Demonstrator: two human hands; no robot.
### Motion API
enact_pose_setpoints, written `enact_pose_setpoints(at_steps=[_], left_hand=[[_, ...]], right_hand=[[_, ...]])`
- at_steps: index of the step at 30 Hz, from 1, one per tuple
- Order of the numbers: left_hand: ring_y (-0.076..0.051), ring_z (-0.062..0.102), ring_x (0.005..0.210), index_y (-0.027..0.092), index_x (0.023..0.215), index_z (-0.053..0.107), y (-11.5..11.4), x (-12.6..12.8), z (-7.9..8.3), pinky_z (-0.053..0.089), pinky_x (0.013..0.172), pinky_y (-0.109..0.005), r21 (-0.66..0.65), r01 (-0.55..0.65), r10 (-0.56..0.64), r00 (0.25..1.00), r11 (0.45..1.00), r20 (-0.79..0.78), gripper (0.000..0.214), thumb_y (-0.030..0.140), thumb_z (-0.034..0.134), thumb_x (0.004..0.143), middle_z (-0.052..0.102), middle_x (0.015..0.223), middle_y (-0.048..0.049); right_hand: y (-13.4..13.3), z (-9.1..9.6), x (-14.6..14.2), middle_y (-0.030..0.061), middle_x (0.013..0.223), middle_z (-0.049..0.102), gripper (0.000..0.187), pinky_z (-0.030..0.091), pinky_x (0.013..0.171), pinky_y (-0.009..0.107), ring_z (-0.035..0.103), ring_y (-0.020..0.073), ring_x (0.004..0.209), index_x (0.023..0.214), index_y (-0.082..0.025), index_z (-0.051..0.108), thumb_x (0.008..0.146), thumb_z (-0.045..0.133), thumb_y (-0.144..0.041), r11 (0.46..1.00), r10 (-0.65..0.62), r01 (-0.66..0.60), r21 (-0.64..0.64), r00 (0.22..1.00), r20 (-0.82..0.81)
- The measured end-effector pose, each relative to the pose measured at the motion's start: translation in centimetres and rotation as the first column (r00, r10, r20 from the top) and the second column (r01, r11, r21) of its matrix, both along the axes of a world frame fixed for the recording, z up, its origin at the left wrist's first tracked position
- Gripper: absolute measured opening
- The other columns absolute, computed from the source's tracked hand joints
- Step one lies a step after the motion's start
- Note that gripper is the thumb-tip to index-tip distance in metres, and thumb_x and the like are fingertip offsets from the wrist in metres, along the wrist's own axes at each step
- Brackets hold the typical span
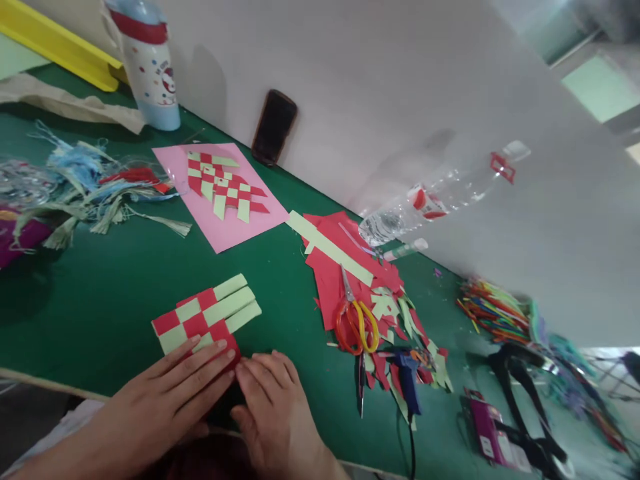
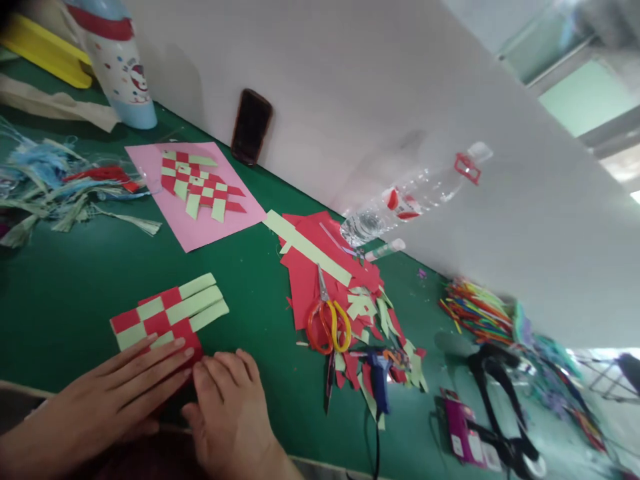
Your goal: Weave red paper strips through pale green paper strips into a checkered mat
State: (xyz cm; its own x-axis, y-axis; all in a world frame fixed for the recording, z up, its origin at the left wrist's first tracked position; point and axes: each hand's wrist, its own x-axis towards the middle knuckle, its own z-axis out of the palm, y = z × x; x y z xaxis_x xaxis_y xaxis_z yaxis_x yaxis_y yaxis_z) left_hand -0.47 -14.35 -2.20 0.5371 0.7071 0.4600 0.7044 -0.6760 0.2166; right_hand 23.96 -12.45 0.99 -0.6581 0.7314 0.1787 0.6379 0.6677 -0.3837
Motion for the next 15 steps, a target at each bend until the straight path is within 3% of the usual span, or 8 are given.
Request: enact_pose_setpoints(at_steps=[3,6,11,15], left_hand=[[-0.018,0.062,0.138,0.028,0.152,0.059,0.0,0.0,-0.7,0.018,0.131,-0.031,0.001,0.091,-0.091,0.994,0.996,-0.054,0.059,0.063,0.046,0.107,0.069,0.149,-0.0020],[-0.019,0.057,0.144,0.025,0.156,0.054,-0.1,0.9,-1.7,0.014,0.133,-0.034,-0.031,0.133,-0.134,0.990,0.991,-0.033,0.077,0.077,0.043,0.101,0.067,0.151,-0.0044],[-0.021,0.051,0.151,0.023,0.162,0.045,0.0,2.7,-2.5,0.020,0.131,-0.036,-0.105,0.176,-0.180,0.983,0.979,-0.025,0.091,0.084,0.048,0.094,0.060,0.158,-0.0077],[-0.021,0.050,0.151,0.020,0.162,0.044,0.3,2.9,-2.6,0.021,0.130,-0.036,-0.106,0.201,-0.207,0.977,0.974,-0.050,0.083,0.072,0.056,0.098,0.057,0.160,-0.0084]], right_hand=[[1.4,0.7,0.7,0.0122,0.121,0.079,0.032,0.056,0.110,0.044,0.071,0.0255,0.115,0.133,-0.016,0.067,0.108,0.049,-0.021,0.999,-0.019,0.021,0.026,0.995,-0.101],[5.1,1.6,0.5,0.0161,0.133,0.073,0.037,0.056,0.113,0.044,0.065,0.0262,0.131,0.138,-0.014,0.065,0.107,0.045,-0.013,0.996,-0.036,0.043,0.076,0.995,-0.094],[11.3,1.4,-4.3,0.0167,0.156,0.058,0.042,0.041,0.127,0.049,0.038,0.0301,0.158,0.148,-0.013,0.061,0.110,0.044,-0.020,0.993,0.086,-0.094,0.070,0.991,0.104],[13.4,1.4,-8.3,0.0091,0.162,0.054,0.041,0.033,0.130,0.051,0.030,0.0262,0.162,0.150,-0.022,0.061,0.111,0.048,-0.022,0.962,0.271,-0.266,-0.054,0.932,0.240]])
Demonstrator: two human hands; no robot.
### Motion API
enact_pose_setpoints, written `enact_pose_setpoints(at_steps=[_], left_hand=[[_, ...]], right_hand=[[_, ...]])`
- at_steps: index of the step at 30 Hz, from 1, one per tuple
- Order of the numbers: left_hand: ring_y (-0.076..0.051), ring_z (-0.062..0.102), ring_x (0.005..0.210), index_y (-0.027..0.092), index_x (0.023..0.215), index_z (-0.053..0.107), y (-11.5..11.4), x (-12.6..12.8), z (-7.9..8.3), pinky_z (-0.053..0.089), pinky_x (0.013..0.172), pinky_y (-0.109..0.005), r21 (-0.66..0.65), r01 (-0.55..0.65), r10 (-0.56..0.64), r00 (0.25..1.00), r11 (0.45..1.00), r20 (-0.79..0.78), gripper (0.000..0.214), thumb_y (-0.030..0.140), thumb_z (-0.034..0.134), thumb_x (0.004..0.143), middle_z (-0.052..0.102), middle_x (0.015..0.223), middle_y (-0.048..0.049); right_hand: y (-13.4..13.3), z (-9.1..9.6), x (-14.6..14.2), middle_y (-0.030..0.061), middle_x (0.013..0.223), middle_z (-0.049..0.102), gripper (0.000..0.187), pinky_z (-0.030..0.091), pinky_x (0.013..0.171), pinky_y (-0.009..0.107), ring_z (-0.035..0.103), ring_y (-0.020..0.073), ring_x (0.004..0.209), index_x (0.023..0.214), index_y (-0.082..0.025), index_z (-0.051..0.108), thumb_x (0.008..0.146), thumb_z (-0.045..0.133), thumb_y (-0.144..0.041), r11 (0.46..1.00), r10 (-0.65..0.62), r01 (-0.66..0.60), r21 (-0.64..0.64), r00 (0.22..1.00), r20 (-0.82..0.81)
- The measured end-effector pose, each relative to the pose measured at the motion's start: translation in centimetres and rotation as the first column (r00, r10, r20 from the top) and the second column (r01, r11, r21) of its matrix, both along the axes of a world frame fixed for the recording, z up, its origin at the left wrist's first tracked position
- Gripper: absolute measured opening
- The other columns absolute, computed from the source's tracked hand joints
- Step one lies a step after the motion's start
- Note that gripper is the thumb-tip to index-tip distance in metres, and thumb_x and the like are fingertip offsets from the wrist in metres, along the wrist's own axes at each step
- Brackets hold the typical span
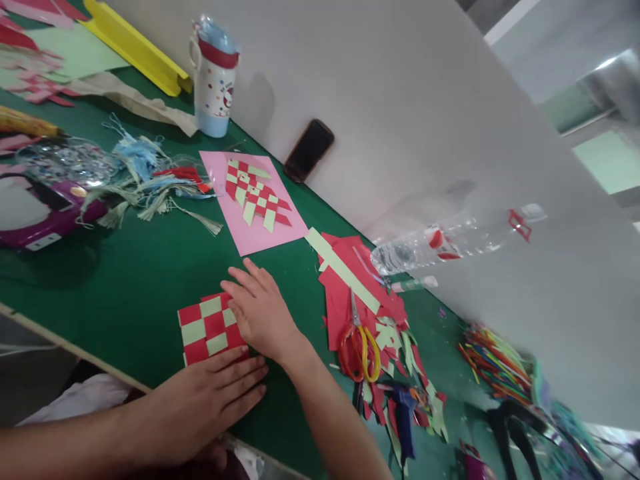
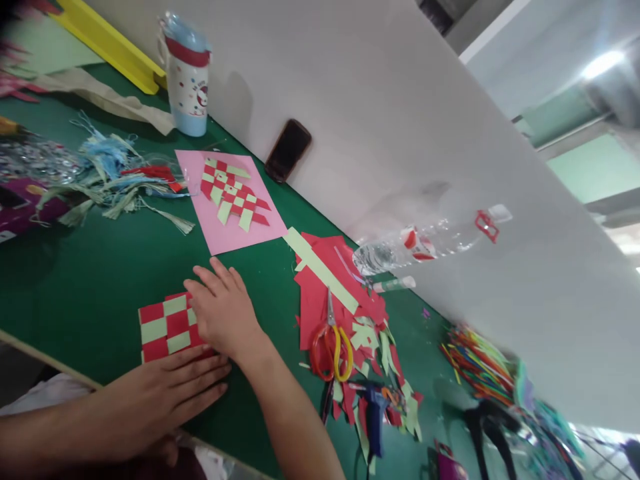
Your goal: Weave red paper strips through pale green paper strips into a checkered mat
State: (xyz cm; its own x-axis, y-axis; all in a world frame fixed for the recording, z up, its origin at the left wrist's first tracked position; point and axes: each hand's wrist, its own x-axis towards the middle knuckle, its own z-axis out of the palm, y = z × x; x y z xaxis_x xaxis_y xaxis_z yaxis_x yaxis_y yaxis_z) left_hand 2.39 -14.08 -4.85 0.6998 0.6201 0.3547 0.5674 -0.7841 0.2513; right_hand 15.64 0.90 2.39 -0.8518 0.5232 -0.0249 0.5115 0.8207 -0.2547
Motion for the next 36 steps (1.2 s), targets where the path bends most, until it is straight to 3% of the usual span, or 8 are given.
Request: enact_pose_setpoints(at_steps=[4,9,19,24,30,36], left_hand=[[-0.019,0.054,0.146,0.020,0.161,0.045,0.5,-0.1,0.5,0.029,0.125,-0.034,-0.011,-0.003,0.003,1.000,1.000,0.015,0.069,0.053,0.058,0.102,0.062,0.156,-0.0054],[-0.018,0.063,0.134,0.021,0.143,0.065,1.1,0.0,1.4,0.033,0.118,-0.035,0.094,-0.025,0.022,0.999,0.995,0.029,0.046,0.043,0.051,0.106,0.071,0.146,-0.0022],[-0.021,0.063,0.132,0.020,0.139,0.067,0.7,0.4,0.5,0.030,0.120,-0.039,0.101,-0.035,0.031,0.999,0.994,0.043,0.043,0.042,0.049,0.107,0.072,0.144,-0.0044],[-0.021,0.063,0.134,0.018,0.142,0.064,0.7,0.2,0.8,0.028,0.122,-0.039,0.079,0.008,-0.010,1.000,0.997,0.029,0.046,0.045,0.049,0.108,0.070,0.147,-0.0067],[-0.022,0.062,0.136,0.018,0.144,0.063,0.3,0.4,0.2,0.028,0.123,-0.039,0.029,0.007,-0.008,1.000,1.000,0.021,0.051,0.052,0.050,0.108,0.067,0.151,-0.0078],[-0.022,0.060,0.139,0.018,0.149,0.059,0.6,0.1,0.5,0.030,0.123,-0.038,0.034,0.024,-0.025,0.999,0.999,0.036,0.051,0.044,0.054,0.106,0.067,0.152,-0.0073]], right_hand=[[0.5,0.4,-0.9,0.0074,0.165,0.050,0.041,0.032,0.129,0.056,0.028,0.0282,0.162,0.150,-0.026,0.061,0.113,0.051,-0.041,0.994,0.074,-0.068,-0.082,0.995,0.071],[0.4,0.2,-0.7,0.0076,0.169,0.046,0.055,0.021,0.130,0.062,0.023,0.0302,0.164,0.150,-0.027,0.060,0.106,0.059,-0.059,0.983,0.131,-0.116,-0.142,0.987,0.098],[0.7,0.0,-0.8,0.0079,0.166,0.050,0.048,0.019,0.130,0.062,0.029,0.0304,0.162,0.140,-0.027,0.068,0.102,0.068,-0.057,0.978,0.114,-0.101,-0.182,0.992,0.062],[0.8,0.1,-1.4,0.0078,0.165,0.051,0.041,0.020,0.130,0.060,0.030,0.0269,0.161,0.148,-0.026,0.061,0.113,0.049,-0.043,0.988,0.021,-0.009,-0.153,0.997,0.074],[0.7,0.2,-3.3,0.0068,0.171,0.042,0.050,0.019,0.130,0.066,0.022,0.0299,0.164,0.153,-0.026,0.056,0.106,0.062,-0.041,0.990,0.074,-0.062,-0.126,0.992,0.101],[0.9,-0.2,-3.7,0.0077,0.172,0.039,0.052,0.020,0.128,0.069,0.022,0.0317,0.163,0.157,-0.024,0.052,0.108,0.057,-0.043,0.994,0.009,0.006,-0.108,0.990,0.139]])
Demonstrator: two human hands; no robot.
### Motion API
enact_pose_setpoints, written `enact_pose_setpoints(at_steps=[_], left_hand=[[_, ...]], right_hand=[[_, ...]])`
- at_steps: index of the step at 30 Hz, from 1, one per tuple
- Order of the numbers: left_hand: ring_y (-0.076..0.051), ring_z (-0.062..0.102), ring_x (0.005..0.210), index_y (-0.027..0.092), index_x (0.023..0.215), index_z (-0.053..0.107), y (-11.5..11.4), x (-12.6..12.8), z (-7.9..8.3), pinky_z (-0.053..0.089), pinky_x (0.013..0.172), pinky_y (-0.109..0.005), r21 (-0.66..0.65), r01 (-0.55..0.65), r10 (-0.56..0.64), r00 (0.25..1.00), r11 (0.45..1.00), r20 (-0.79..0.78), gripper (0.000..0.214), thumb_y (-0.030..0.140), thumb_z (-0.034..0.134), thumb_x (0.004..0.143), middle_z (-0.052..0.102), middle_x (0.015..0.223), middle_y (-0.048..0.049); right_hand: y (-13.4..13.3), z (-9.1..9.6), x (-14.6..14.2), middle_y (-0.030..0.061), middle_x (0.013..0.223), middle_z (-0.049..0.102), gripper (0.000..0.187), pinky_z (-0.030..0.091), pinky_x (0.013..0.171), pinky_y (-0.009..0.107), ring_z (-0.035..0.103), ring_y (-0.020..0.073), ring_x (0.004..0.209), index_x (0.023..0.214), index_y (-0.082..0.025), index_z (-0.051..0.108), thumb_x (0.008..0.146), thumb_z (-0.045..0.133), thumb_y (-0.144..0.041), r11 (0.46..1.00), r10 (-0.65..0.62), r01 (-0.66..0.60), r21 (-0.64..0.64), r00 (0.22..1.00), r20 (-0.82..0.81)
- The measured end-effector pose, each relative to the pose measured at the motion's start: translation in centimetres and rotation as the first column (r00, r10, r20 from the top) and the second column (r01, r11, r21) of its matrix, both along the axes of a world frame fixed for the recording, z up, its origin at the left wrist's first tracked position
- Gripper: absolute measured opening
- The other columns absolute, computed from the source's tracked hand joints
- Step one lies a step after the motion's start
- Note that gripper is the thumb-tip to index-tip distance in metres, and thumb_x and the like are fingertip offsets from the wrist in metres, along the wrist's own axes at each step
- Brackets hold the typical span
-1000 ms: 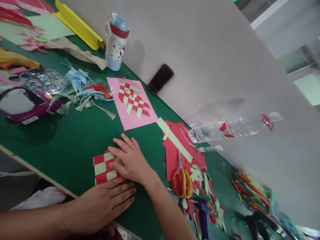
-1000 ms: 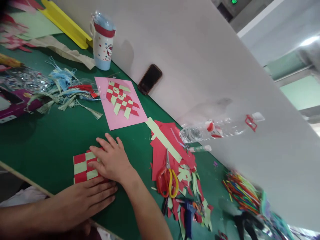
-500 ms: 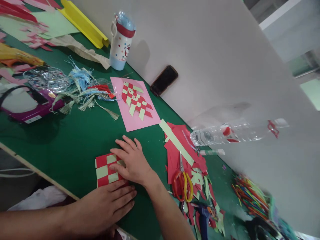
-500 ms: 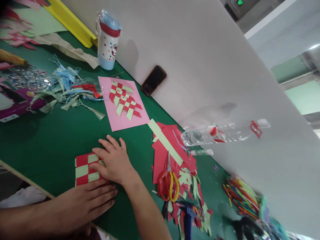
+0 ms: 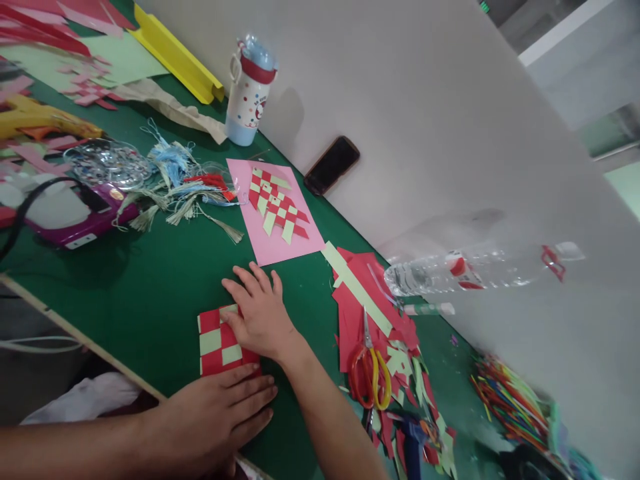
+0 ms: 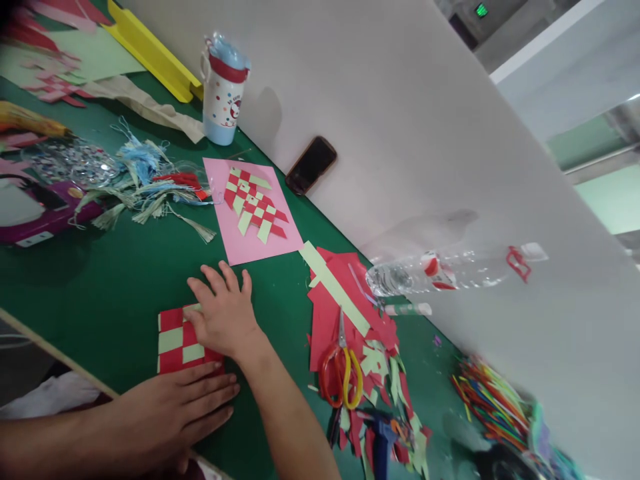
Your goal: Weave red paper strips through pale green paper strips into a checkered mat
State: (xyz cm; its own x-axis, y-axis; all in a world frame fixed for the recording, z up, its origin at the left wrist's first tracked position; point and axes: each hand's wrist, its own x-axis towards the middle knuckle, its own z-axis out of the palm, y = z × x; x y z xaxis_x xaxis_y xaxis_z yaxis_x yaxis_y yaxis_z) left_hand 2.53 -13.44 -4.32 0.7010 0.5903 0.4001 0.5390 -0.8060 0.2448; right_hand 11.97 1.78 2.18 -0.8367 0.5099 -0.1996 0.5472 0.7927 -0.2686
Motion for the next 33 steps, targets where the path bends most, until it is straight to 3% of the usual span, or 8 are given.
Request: enact_pose_setpoints(at_steps=[3,10,17,19,22,25,29,33], left_hand=[[-0.022,0.062,0.136,0.018,0.145,0.062,0.1,-0.1,0.3,0.032,0.121,-0.038,0.026,-0.002,0.003,1.000,1.000,-0.013,0.047,0.043,0.052,0.107,0.068,0.150,-0.0069],[-0.024,0.058,0.139,0.018,0.146,0.062,-0.2,0.3,-0.2,0.032,0.121,-0.037,-0.061,-0.024,0.026,0.999,0.998,0.021,0.053,0.051,0.057,0.104,0.069,0.147,-0.0095],[-0.023,0.062,0.136,0.017,0.144,0.062,-0.3,0.4,0.1,0.033,0.121,-0.039,-0.067,-0.021,0.021,1.000,0.998,-0.001,0.050,0.046,0.058,0.103,0.070,0.147,-0.0101],[-0.022,0.063,0.135,0.019,0.140,0.065,-0.2,0.2,0.5,0.032,0.122,-0.039,-0.015,-0.029,0.030,0.999,0.999,0.024,0.045,0.044,0.056,0.105,0.070,0.146,-0.0082],[-0.021,0.064,0.134,0.021,0.138,0.067,-0.1,-0.1,1.2,0.030,0.123,-0.038,0.058,-0.059,0.056,0.997,0.997,0.057,0.040,0.041,0.052,0.107,0.071,0.147,-0.0059],[-0.021,0.060,0.140,0.020,0.142,0.064,-0.4,-0.3,1.5,0.028,0.125,-0.038,0.052,-0.046,0.044,0.999,0.998,0.027,0.043,0.039,0.054,0.105,0.067,0.151,-0.0080],[-0.024,0.054,0.148,0.019,0.150,0.058,-1.2,0.0,0.5,0.025,0.128,-0.040,0.012,-0.018,0.018,1.000,1.000,-0.019,0.057,0.033,0.065,0.095,0.058,0.160,-0.0116],[-0.028,0.054,0.148,0.021,0.153,0.054,-1.9,0.3,-0.8,0.024,0.129,-0.044,-0.023,-0.031,0.030,0.999,0.999,-0.040,0.067,0.039,0.073,0.091,0.053,0.163,-0.0156]], right_hand=[[-0.3,0.3,-0.1,0.0080,0.172,0.039,0.054,0.021,0.127,0.071,0.023,0.0324,0.163,0.158,-0.024,0.050,0.109,0.056,-0.044,1.000,0.003,-0.003,0.009,1.000,0.008],[-1.7,1.1,-2.0,0.0059,0.174,0.036,0.062,0.018,0.128,0.072,0.016,0.0310,0.164,0.161,-0.026,0.045,0.106,0.058,-0.051,0.995,0.098,-0.098,0.020,0.994,-0.043],[-1.2,0.7,-3.1,0.0070,0.174,0.036,0.063,0.015,0.129,0.071,0.018,0.0309,0.164,0.160,-0.026,0.046,0.105,0.062,-0.051,0.999,0.043,-0.044,-0.006,0.997,-0.062],[-0.6,0.9,-2.1,0.0083,0.172,0.039,0.060,0.017,0.130,0.067,0.021,0.0300,0.164,0.159,-0.026,0.048,0.106,0.059,-0.052,1.000,-0.001,-0.001,-0.018,0.995,-0.104],[0.1,0.9,1.1,0.0110,0.169,0.045,0.050,0.021,0.131,0.061,0.025,0.0285,0.163,0.156,-0.022,0.052,0.109,0.053,-0.038,0.994,-0.108,0.109,-0.002,0.977,-0.186],[-0.2,0.5,5.0,0.0129,0.165,0.050,0.047,0.030,0.129,0.052,0.026,0.0270,0.164,0.154,-0.017,0.055,0.108,0.048,-0.028,0.993,-0.091,0.107,0.057,0.969,-0.228],[-1.7,-0.5,7.9,0.0097,0.169,0.045,0.050,0.026,0.130,0.061,0.021,0.0300,0.165,0.159,-0.024,0.051,0.110,0.046,-0.027,0.989,-0.029,0.034,0.146,0.999,-0.038],[-2.2,-1.1,7.7,0.0051,0.173,0.036,0.052,0.023,0.129,0.070,0.018,0.0316,0.166,0.165,-0.029,0.042,0.113,0.044,-0.033,0.989,0.026,-0.041,0.141,0.995,0.101]])
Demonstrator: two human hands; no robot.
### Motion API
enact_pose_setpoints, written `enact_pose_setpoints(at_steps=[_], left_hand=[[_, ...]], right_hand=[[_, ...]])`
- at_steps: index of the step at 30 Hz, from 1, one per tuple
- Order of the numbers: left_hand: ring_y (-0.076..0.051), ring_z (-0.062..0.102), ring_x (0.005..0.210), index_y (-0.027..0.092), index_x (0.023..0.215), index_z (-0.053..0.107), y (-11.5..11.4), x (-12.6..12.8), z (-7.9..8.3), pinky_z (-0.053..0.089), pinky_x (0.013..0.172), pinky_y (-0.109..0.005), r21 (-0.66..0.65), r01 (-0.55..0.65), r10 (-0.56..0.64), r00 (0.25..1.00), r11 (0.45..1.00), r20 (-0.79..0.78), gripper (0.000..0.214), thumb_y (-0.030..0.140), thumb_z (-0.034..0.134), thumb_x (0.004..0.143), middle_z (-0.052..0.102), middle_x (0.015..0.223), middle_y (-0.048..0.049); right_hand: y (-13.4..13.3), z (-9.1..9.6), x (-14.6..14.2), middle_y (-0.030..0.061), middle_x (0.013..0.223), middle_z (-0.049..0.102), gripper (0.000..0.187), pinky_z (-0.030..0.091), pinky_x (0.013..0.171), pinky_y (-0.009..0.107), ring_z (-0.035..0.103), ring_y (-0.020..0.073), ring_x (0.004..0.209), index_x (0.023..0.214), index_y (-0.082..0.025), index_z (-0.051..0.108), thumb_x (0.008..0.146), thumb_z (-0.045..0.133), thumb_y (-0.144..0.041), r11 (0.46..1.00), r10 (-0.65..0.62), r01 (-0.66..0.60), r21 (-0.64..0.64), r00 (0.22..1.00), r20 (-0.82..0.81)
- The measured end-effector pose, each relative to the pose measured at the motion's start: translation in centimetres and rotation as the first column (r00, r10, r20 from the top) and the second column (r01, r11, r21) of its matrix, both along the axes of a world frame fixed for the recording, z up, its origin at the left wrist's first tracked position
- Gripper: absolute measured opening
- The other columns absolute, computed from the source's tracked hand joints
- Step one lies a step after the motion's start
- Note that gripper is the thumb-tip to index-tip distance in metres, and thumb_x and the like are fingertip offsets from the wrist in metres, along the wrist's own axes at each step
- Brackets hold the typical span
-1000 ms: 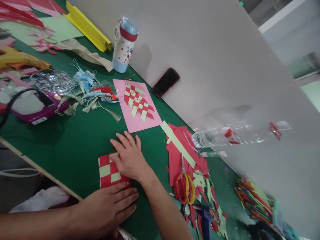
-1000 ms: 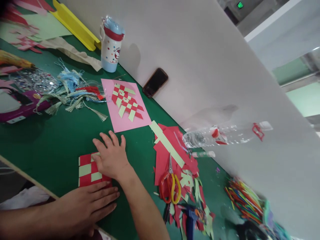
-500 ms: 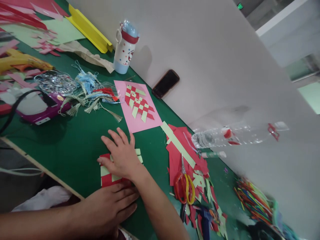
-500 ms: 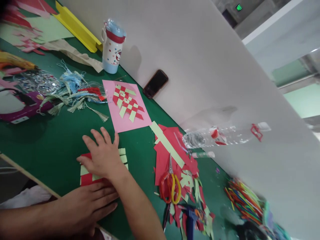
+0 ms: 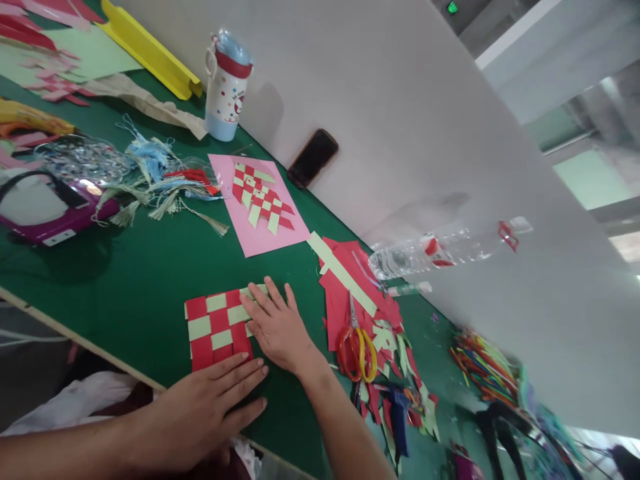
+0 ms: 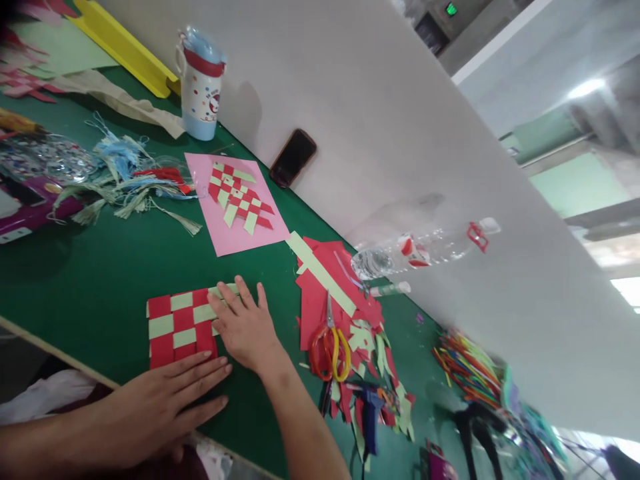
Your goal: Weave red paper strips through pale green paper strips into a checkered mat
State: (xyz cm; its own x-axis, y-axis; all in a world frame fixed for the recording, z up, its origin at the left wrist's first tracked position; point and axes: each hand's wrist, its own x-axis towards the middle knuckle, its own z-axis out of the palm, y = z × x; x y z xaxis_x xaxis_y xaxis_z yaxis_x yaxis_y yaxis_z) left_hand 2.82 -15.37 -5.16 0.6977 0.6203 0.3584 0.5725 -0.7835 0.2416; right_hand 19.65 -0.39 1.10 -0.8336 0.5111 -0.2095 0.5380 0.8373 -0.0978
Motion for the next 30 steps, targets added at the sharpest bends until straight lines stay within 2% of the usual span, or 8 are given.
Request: enact_pose_setpoints(at_steps=[4,9,14,19,25,30], left_hand=[[-0.029,0.050,0.152,0.021,0.156,0.050,-0.2,-0.1,-0.4,0.025,0.129,-0.044,-0.011,0.016,-0.017,1.000,1.000,-0.020,0.076,0.049,0.076,0.090,0.049,0.165,-0.0176],[-0.029,0.041,0.158,0.020,0.160,0.046,-0.3,-0.2,-0.6,0.021,0.132,-0.044,-0.061,0.033,-0.034,0.999,0.998,-0.031,0.088,0.055,0.081,0.087,0.041,0.170,-0.0178],[-0.029,0.038,0.159,0.022,0.161,0.045,-0.4,-0.1,-0.9,0.021,0.133,-0.044,-0.105,0.032,-0.036,0.999,0.994,-0.034,0.088,0.056,0.080,0.088,0.038,0.172,-0.0170],[-0.028,0.040,0.158,0.023,0.160,0.047,-0.3,-0.2,-0.8,0.025,0.132,-0.043,-0.101,0.017,-0.021,0.999,0.995,-0.036,0.083,0.054,0.078,0.090,0.039,0.172,-0.0150],[-0.028,0.042,0.157,0.023,0.161,0.044,-0.3,-0.4,-0.8,0.026,0.131,-0.045,-0.083,0.023,-0.026,0.999,0.996,-0.031,0.079,0.048,0.074,0.093,0.042,0.170,-0.0148],[-0.028,0.046,0.154,0.022,0.159,0.046,-0.2,-0.3,-0.4,0.027,0.130,-0.043,-0.053,0.032,-0.035,0.998,0.998,-0.060,0.077,0.050,0.073,0.093,0.046,0.168,-0.0151]], right_hand=[[0.4,-0.2,-0.4,0.0024,0.175,0.031,0.052,0.021,0.130,0.069,0.017,0.0296,0.166,0.167,-0.027,0.036,0.116,0.035,-0.038,1.000,-0.008,0.008,-0.009,1.000,0.001],[0.5,-0.7,-0.3,0.0002,0.175,0.030,0.053,0.018,0.131,0.068,0.015,0.0288,0.166,0.168,-0.027,0.034,0.117,0.032,-0.039,1.000,-0.015,0.014,-0.009,0.999,-0.035],[0.6,-0.7,-0.1,0.0014,0.174,0.033,0.052,0.019,0.131,0.066,0.017,0.0280,0.166,0.167,-0.028,0.038,0.116,0.034,-0.040,0.999,-0.034,0.032,-0.025,0.998,-0.057],[1.0,0.0,-0.1,0.0059,0.175,0.032,0.053,0.022,0.132,0.062,0.017,0.0289,0.166,0.166,-0.021,0.041,0.115,0.036,-0.037,0.990,-0.140,0.141,0.002,0.987,-0.084],[1.5,0.1,-2.6,0.0032,0.175,0.029,0.052,0.017,0.134,0.060,0.016,0.0253,0.166,0.167,-0.024,0.039,0.116,0.034,-0.037,0.999,-0.045,0.048,0.024,0.994,-0.097],[2.2,-0.8,-3.7,0.0027,0.175,0.030,0.053,0.015,0.133,0.063,0.020,0.0246,0.166,0.167,-0.023,0.036,0.117,0.030,-0.039,0.999,-0.046,0.047,0.015,0.996,-0.075]])
